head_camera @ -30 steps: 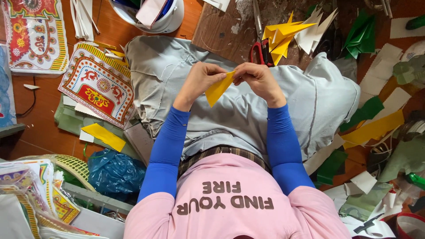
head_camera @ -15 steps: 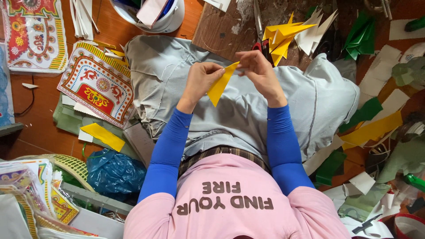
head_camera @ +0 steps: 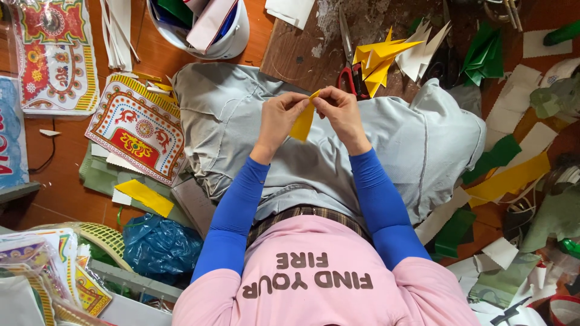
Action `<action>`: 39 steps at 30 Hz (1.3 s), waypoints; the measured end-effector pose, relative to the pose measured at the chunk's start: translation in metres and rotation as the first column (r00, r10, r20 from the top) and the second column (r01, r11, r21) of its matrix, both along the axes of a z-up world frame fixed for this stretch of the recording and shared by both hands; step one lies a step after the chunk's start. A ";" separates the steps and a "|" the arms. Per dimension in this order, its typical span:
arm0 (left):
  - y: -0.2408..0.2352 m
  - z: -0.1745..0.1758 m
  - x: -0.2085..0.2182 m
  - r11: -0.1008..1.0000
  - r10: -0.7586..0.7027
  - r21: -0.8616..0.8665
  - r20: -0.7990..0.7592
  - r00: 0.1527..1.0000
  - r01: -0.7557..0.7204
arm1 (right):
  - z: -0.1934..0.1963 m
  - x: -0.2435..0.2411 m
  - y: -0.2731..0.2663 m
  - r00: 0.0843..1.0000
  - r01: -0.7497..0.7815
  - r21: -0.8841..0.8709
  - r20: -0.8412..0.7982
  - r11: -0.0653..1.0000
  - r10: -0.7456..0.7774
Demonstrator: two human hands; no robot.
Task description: Folding and cutting colored paper to create decorative paper shapes.
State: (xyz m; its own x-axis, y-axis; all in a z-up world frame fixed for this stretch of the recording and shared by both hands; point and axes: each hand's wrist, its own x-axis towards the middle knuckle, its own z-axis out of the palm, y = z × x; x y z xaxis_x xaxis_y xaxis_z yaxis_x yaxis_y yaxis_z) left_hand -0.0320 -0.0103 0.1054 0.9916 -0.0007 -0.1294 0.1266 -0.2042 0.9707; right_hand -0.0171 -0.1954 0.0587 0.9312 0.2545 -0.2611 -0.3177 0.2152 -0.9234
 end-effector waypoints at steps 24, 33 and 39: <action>-0.011 -0.016 -0.008 0.999 0.018 -0.035 -0.034 0.999 -0.019 | 0.013 -0.001 0.008 0.998 0.065 0.043 -0.021 0.997 -0.064; -0.007 -0.030 -0.007 0.993 0.016 -0.111 -0.105 0.994 -0.028 | 0.010 -0.001 0.006 1.000 0.012 0.002 -0.025 1.000 -0.012; -0.005 -0.033 -0.006 0.991 0.002 -0.134 -0.122 0.993 -0.018 | 0.028 0.004 0.006 0.989 0.086 0.041 -0.122 0.995 -0.081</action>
